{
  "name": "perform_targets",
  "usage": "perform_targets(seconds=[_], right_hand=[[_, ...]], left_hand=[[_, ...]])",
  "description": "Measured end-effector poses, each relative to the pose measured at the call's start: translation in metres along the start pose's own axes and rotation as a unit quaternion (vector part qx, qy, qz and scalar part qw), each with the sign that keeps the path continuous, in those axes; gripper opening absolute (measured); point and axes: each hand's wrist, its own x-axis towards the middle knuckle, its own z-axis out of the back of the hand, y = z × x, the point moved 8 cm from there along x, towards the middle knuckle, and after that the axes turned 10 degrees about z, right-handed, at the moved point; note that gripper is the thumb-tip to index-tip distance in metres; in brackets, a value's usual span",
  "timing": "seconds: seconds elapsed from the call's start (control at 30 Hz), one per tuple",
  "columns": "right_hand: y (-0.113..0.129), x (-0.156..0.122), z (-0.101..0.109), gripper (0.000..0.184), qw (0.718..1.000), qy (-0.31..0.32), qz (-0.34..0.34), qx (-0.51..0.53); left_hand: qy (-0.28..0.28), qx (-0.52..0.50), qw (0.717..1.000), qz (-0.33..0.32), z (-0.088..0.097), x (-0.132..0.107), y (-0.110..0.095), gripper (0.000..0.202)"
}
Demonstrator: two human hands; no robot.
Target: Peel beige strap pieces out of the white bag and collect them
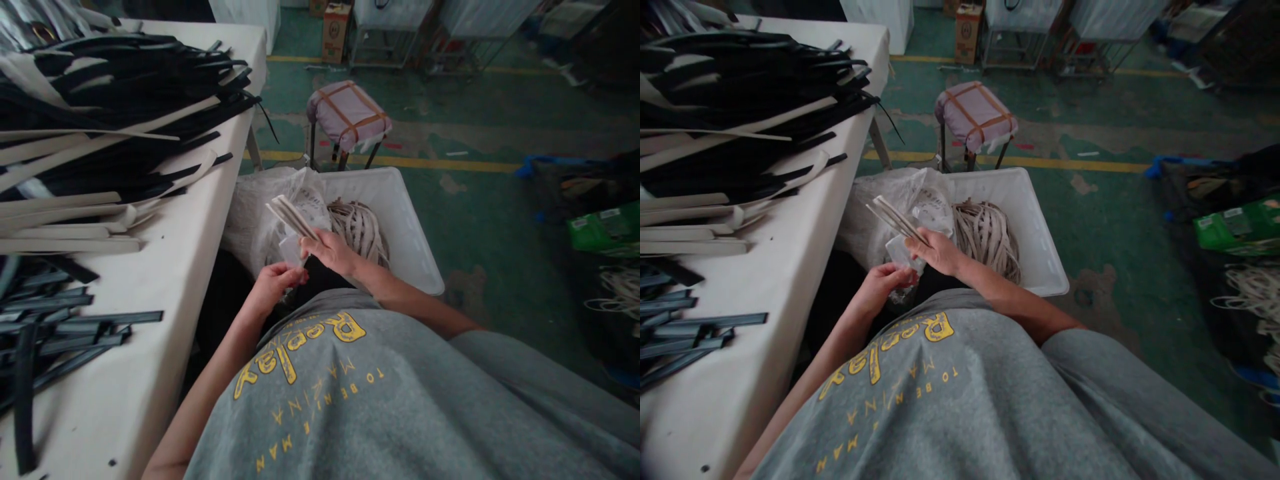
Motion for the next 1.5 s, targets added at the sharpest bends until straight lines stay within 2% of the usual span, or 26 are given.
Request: perform_targets(seconds=[0.1, 0.2, 0.4, 0.5, 0.6, 0.7, 0.97, 1.27, 1.5], right_hand=[[-0.007, -0.018, 0.011, 0.059, 0.996, -0.007, -0.042, 0.074], [-0.016, -0.043, 0.011, 0.061, 0.987, 0.014, -0.101, 0.127], [-0.01, -0.08, 0.009, 0.05, 0.985, 0.052, -0.142, 0.081], [0.001, -0.08, 0.016, 0.042, 0.99, 0.014, -0.134, 0.05], [0.015, -0.071, 0.028, 0.036, 0.994, -0.056, -0.091, 0.0], [0.026, -0.062, 0.033, 0.032, 0.994, -0.086, -0.052, -0.05], [0.027, -0.061, 0.034, 0.031, 0.986, -0.096, 0.003, -0.136], [0.041, -0.06, 0.036, 0.028, 0.979, -0.095, 0.065, -0.167], [0.039, -0.06, 0.036, 0.02, 0.968, -0.118, 0.09, -0.204]], left_hand=[[-0.024, -0.127, 0.992, -0.004, 0.011, 0.0, -0.005, 0.031], [-0.049, -0.25, 0.967, 0.01, 0.019, -0.002, -0.01, 0.028], [-0.07, -0.369, 0.926, 0.035, 0.016, -0.008, -0.014, 0.022], [-0.059, -0.378, 0.923, 0.041, 0.012, -0.012, -0.014, 0.02], [-0.055, -0.375, 0.925, 0.035, 0.011, -0.014, -0.014, 0.02], [-0.053, -0.36, 0.931, 0.027, 0.009, -0.014, -0.012, 0.02], [-0.044, -0.335, 0.941, 0.032, 0.006, -0.014, -0.008, 0.019], [-0.053, -0.328, 0.942, 0.041, 0.006, -0.012, -0.004, 0.019], [-0.012, -0.299, 0.954, 0.009, 0.004, -0.002, 0.001, 0.018]])
